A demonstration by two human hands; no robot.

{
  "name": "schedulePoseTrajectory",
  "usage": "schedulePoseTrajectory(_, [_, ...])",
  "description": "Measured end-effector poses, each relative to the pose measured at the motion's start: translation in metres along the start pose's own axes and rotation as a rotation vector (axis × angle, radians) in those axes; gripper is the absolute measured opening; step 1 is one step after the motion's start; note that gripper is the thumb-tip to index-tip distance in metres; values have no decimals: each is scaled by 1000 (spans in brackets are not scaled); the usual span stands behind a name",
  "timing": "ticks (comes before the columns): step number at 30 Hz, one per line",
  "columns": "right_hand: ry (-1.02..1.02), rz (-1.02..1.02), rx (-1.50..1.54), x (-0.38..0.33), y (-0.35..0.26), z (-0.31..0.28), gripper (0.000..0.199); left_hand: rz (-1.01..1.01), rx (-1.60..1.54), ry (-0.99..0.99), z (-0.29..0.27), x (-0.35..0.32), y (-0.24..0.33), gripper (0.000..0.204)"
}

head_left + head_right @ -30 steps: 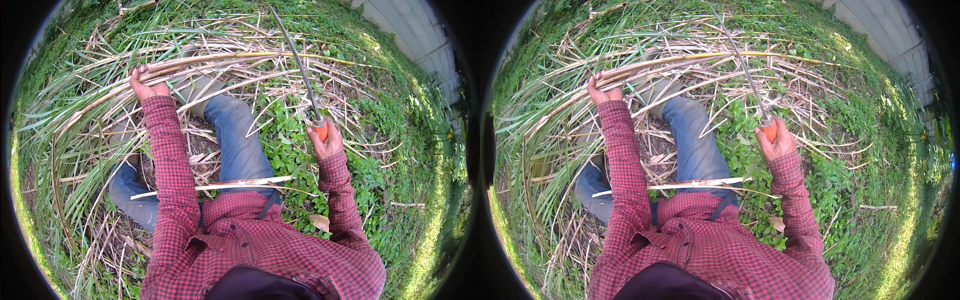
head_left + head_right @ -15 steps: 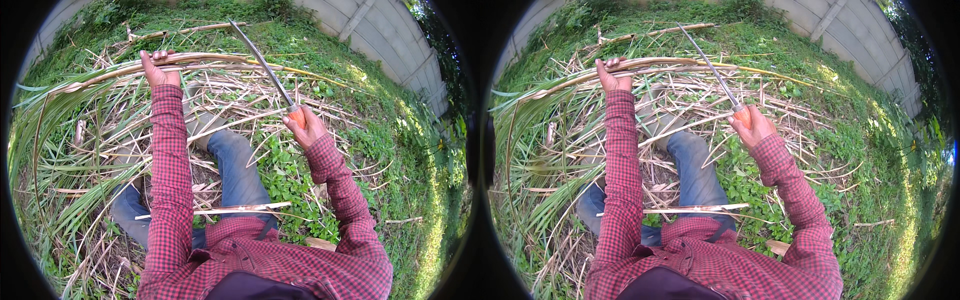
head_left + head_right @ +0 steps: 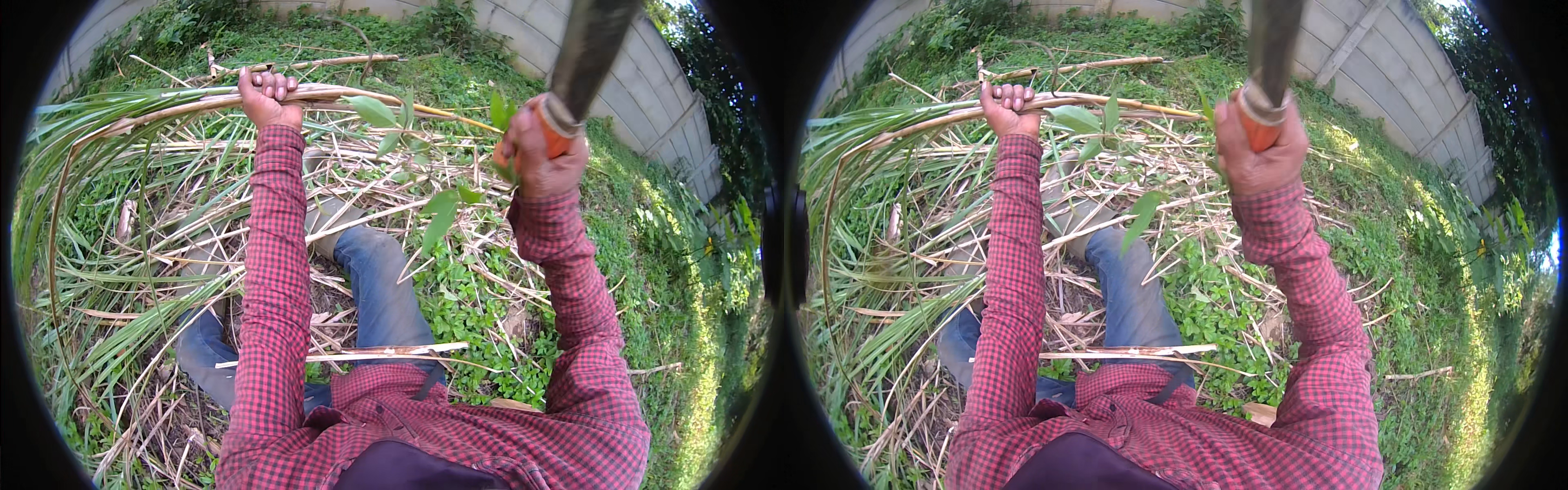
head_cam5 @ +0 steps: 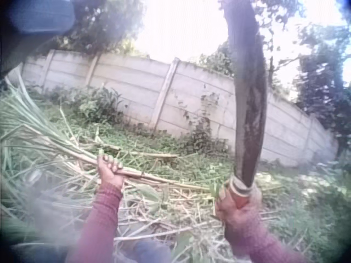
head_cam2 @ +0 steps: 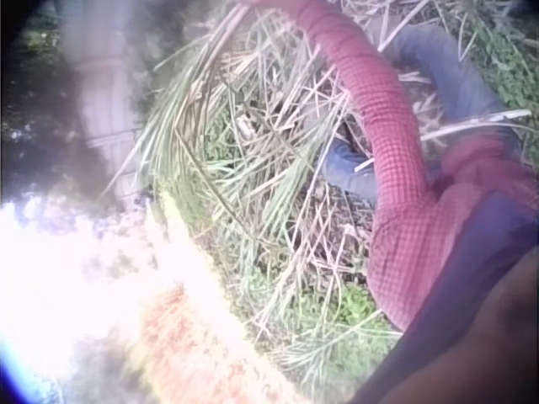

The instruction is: The person sits on the ground and uses a knife to cut long, thin sticks into smaller pieces. They repeatedly pick up sticks, position them, and slice them with the blade, accumulating a pile of cut fragments.

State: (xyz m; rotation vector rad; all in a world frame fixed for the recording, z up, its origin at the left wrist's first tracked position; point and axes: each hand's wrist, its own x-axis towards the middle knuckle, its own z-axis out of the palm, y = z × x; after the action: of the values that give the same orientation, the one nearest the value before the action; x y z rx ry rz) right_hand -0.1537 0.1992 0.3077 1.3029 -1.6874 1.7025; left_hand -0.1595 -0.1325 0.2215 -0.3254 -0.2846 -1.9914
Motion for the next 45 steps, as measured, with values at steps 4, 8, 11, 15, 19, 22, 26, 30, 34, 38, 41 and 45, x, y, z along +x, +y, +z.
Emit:
schedulePoseTrajectory(4, [-668,1134,-949,-154,145,-139,56,109,23,-185,66,27,30,34])
schedulePoseTrajectory(8, [-346,1237,-499,-264,152,-152,53,157,332,-153,83,51,119,30])
schedulePoseTrajectory(11, [43,1122,-256,-272,149,-139,34,90,595,-93,18,69,194,31])
schedulePoseTrajectory(15, [354,1014,-335,-279,163,-160,24,266,935,349,-82,50,412,24])
schedulePoseTrajectory(19, [352,1062,-551,-302,179,-197,20,462,1436,1227,-105,-90,617,46])
schedulePoseTrajectory(22, [387,1230,-488,-335,192,-193,24,583,1931,1879,-109,-186,646,65])
schedulePoseTrajectory(26, [333,1610,-319,-388,225,-178,34,730,2600,757,-113,-125,512,51])
schedulePoseTrajectory(30, [58,1514,-468,-401,238,-165,44,140,2152,-217,-124,-70,195,29])
schedulePoseTrajectory(34, [61,1483,-605,-414,243,-166,47,-267,1978,-704,-164,-71,-40,22])
schedulePoseTrajectory(38, [74,1558,-687,-386,220,-144,56,-306,2373,-920,-218,-90,-156,29])
schedulePoseTrajectory(41, [77,1535,-773,-385,214,-137,54,-266,2499,-1009,-245,-99,-181,30])
schedulePoseTrajectory(45, [118,1538,-766,-397,221,-139,47,-545,2407,-1110,-252,-88,-189,30])
